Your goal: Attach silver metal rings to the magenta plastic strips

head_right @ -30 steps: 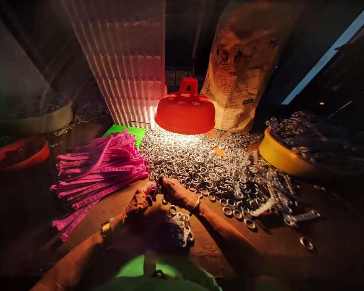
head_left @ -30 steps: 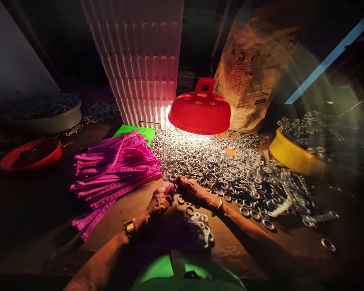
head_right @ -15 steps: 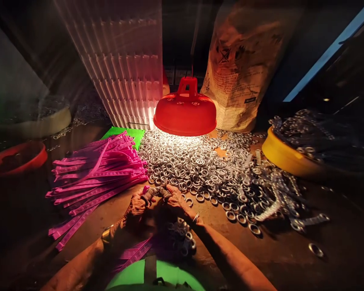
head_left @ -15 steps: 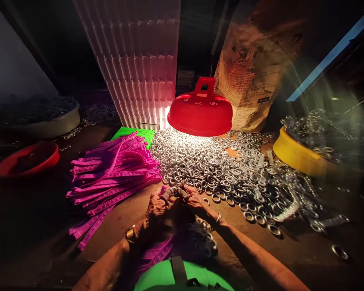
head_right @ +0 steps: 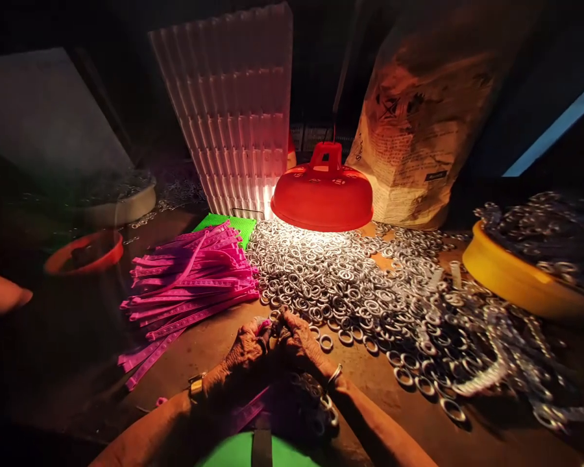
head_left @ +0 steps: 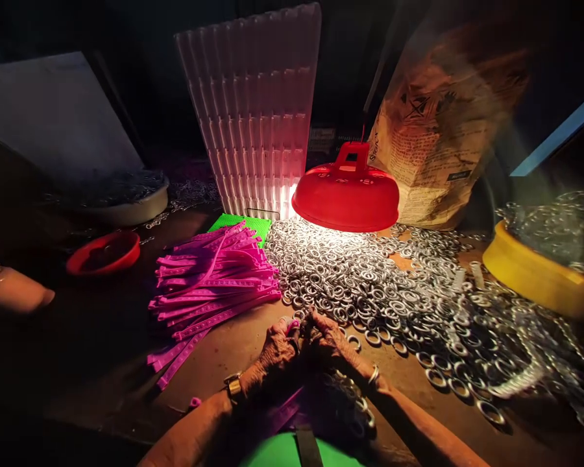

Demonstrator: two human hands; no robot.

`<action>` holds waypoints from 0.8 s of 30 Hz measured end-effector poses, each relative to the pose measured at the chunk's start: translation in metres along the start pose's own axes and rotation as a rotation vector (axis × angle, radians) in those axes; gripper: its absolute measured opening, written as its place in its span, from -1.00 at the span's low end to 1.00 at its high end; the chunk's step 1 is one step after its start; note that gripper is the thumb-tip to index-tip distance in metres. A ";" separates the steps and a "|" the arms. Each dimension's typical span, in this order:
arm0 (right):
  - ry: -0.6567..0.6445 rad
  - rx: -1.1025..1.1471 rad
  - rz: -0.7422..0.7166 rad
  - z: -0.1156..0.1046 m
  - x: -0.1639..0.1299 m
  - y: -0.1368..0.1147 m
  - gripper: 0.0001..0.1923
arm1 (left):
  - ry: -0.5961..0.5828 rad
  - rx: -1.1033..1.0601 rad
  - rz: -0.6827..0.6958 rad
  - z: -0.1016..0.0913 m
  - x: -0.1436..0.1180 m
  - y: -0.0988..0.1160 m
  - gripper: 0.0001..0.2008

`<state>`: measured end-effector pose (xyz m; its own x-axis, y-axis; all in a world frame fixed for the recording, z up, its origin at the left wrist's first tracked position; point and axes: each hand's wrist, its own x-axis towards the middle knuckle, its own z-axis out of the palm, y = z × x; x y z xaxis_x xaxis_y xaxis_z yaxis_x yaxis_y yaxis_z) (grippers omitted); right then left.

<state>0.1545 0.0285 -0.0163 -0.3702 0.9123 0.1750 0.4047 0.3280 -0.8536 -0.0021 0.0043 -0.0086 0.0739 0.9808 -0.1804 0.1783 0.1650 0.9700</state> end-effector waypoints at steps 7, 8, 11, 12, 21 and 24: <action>0.148 -0.255 -0.089 0.018 -0.005 0.010 -0.79 | -0.220 -0.361 -0.120 -0.016 -0.003 0.022 -0.67; 0.157 -0.323 -0.151 0.017 -0.005 0.007 -0.72 | -0.210 -0.378 -0.134 -0.018 -0.006 0.026 -0.67; 0.182 -0.498 -0.339 0.016 -0.006 -0.006 -0.63 | -0.209 -0.479 -0.143 -0.024 -0.017 0.032 -0.66; 0.173 -0.536 -0.383 0.015 -0.007 -0.012 -0.63 | -0.224 -0.528 -0.129 -0.026 -0.022 0.032 -0.68; -0.030 -0.174 -0.406 0.012 0.013 -0.046 -0.90 | -0.198 -0.687 -0.139 -0.033 -0.041 0.020 -0.68; 0.079 0.302 -0.063 0.005 0.034 -0.035 -0.89 | -0.103 -0.718 -0.171 -0.028 -0.034 0.022 -0.67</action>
<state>0.1235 0.0466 0.0175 -0.3162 0.9124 0.2599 0.1117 0.3079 -0.9448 -0.0283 -0.0225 0.0234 0.2006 0.9264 -0.3186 -0.4867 0.3765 0.7883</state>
